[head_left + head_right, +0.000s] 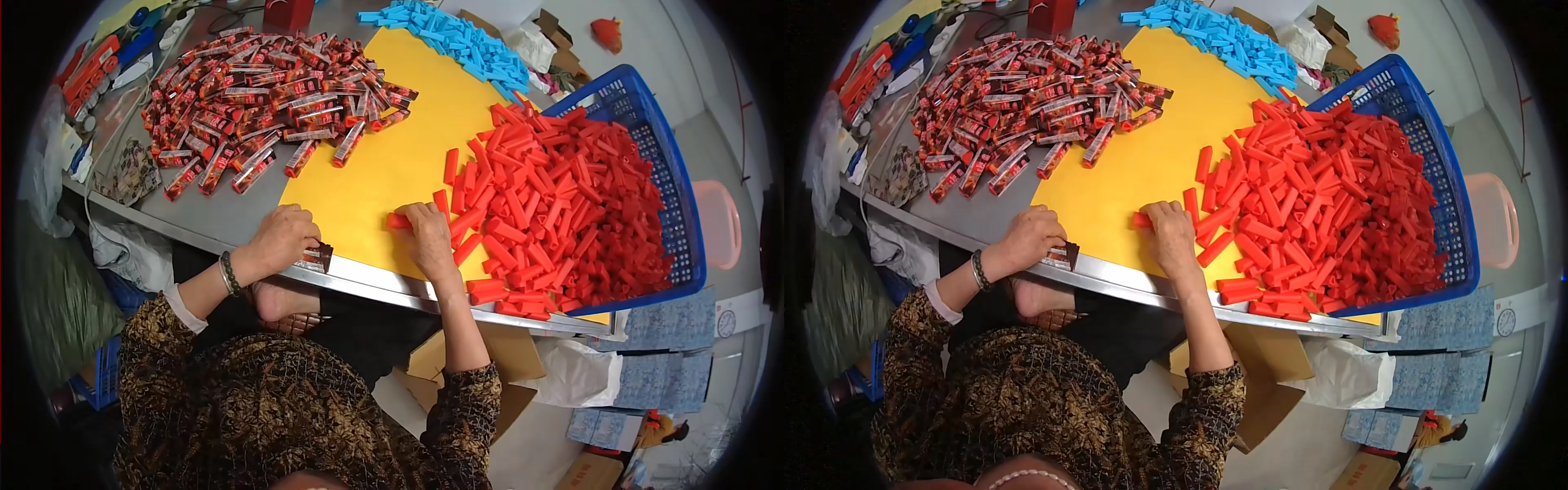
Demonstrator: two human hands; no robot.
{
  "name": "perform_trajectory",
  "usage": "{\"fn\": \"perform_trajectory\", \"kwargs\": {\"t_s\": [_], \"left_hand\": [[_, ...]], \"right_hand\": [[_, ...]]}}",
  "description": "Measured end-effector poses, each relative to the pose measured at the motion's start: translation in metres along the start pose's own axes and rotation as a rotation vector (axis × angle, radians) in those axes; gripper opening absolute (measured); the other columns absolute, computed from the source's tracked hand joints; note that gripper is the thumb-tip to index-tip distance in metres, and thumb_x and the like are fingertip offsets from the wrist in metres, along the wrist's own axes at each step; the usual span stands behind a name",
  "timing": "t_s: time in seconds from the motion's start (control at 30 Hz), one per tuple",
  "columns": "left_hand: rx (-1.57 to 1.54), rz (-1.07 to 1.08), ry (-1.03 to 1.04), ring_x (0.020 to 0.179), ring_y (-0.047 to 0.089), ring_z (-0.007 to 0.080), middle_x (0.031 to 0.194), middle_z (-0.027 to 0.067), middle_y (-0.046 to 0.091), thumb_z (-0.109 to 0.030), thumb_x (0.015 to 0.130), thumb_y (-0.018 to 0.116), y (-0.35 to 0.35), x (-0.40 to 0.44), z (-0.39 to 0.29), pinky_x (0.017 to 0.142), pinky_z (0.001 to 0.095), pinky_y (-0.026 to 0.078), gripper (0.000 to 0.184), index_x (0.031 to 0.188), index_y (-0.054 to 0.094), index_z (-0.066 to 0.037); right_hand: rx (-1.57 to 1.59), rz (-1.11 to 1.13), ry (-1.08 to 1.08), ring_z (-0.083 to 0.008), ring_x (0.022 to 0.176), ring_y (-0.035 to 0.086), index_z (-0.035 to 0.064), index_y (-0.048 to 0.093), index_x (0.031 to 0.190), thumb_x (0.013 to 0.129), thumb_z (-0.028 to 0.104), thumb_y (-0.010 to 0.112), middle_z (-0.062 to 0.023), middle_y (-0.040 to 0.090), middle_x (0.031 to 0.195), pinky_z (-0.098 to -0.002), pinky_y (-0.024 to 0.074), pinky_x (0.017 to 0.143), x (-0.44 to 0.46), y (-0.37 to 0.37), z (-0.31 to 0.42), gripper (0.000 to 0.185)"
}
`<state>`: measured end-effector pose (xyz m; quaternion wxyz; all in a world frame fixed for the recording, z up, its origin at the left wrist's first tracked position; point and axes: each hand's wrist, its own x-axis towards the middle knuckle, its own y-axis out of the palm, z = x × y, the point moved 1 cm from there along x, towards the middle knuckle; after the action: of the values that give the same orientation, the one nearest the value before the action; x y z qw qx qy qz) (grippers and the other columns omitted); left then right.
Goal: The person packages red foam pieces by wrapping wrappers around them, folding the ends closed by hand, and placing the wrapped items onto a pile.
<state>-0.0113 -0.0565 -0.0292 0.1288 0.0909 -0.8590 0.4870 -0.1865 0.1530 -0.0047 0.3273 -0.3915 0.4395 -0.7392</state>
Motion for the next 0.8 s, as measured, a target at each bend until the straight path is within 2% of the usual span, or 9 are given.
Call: {"fn": "perform_trajectory", "kwargs": {"t_s": [0.17,0.23,0.3,0.4,0.53,0.6,0.63,0.73,0.8], "left_hand": [[0.199,-0.086,0.114,0.076,0.055,0.0251,0.073,0.0046,0.058,-0.004,0.073,0.063,-0.016,-0.005,-0.019,0.073,0.037,0.041,0.011,0.08,0.069,-0.01],[0.3,-0.095,0.17,0.074,0.055,0.0246,0.071,0.0038,0.058,-0.002,0.074,0.061,-0.018,-0.01,-0.019,0.072,0.0363,0.039,0.013,0.08,0.069,-0.011],[0.251,-0.08,0.107,0.076,0.056,0.025,0.071,0.0045,0.059,-0.002,0.074,0.059,-0.018,-0.013,-0.018,0.073,0.0377,0.039,0.011,0.076,0.067,-0.01],[0.216,-0.062,0.005,0.076,0.058,0.0257,0.071,0.0052,0.061,-0.003,0.075,0.059,-0.018,-0.015,-0.012,0.074,0.0389,0.04,0.008,0.073,0.064,-0.009],[0.127,-0.107,-0.06,0.077,0.059,0.0269,0.071,0.007,0.063,-0.008,0.075,0.062,-0.019,-0.011,-0.004,0.073,0.04,0.042,0.005,0.071,0.064,-0.006],[0.028,-0.106,-0.119,0.072,0.06,0.0261,0.072,0.009,0.063,-0.009,0.075,0.066,-0.019,-0.009,-0.001,0.068,0.0389,0.044,0.008,0.071,0.064,-0.003],[-0.023,-0.109,-0.147,0.07,0.06,0.0257,0.072,0.01,0.064,-0.009,0.075,0.068,-0.02,-0.008,0.0,0.066,0.0383,0.045,0.01,0.07,0.064,-0.001],[-0.277,-0.045,-0.372,0.062,0.061,0.0169,0.069,0.008,0.062,-0.007,0.074,0.072,-0.026,-0.003,-0.003,0.057,0.0316,0.047,0.013,0.071,0.064,0.002],[-0.407,-0.039,-0.433,0.063,0.062,0.018,0.07,0.0095,0.065,-0.01,0.074,0.072,-0.024,-0.002,0.0,0.06,0.0315,0.048,0.013,0.071,0.066,0.001]], "right_hand": [[0.388,-0.153,0.102,-0.022,0.089,0.059,0.0077,0.063,0.112,0.076,-0.002,0.07,-0.0081,0.064,0.1,-0.0326,0.0493,0.07,-0.01,-0.012,0.026,0.038],[0.444,-0.105,0.131,-0.0207,0.089,0.061,0.008,0.062,0.113,0.077,-0.003,0.07,-0.0081,0.064,0.102,-0.0306,0.0494,0.069,-0.015,-0.016,0.029,0.039],[0.508,-0.098,0.117,-0.0212,0.087,0.062,0.007,0.062,0.114,0.077,-0.003,0.071,-0.0092,0.065,0.101,-0.0304,0.0502,0.069,-0.017,-0.012,0.029,0.039],[0.445,-0.167,0.051,-0.0299,0.086,0.062,0.0073,0.063,0.111,0.075,-0.001,0.071,-0.0132,0.064,0.098,-0.0367,0.0507,0.071,-0.02,-0.008,0.031,0.038],[0.249,-0.221,0.053,-0.0294,0.088,0.063,0.007,0.064,0.106,0.077,0.004,0.071,-0.0132,0.065,0.097,-0.0367,0.0512,0.073,-0.025,-0.013,0.041,0.03],[0.195,-0.221,0.039,-0.0292,0.086,0.064,0.0067,0.064,0.104,0.077,0.006,0.071,-0.0128,0.065,0.096,-0.0364,0.0516,0.072,-0.028,-0.015,0.043,0.028],[0.219,-0.241,0.062,-0.0289,0.082,0.065,0.0054,0.063,0.101,0.078,0.006,0.072,-0.0127,0.065,0.094,-0.0356,0.052,0.069,-0.029,-0.016,0.047,0.025],[0.265,-0.251,0.096,-0.0281,0.079,0.065,0.0043,0.063,0.101,0.079,0.006,0.072,-0.0129,0.065,0.093,-0.0337,0.0518,0.066,-0.032,-0.019,0.053,0.024],[0.363,-0.315,0.118,-0.0255,0.078,0.065,0.001,0.063,0.098,0.078,0.003,0.074,-0.0136,0.064,0.091,-0.0315,0.0511,0.068,-0.034,-0.02,0.06,0.023]]}}
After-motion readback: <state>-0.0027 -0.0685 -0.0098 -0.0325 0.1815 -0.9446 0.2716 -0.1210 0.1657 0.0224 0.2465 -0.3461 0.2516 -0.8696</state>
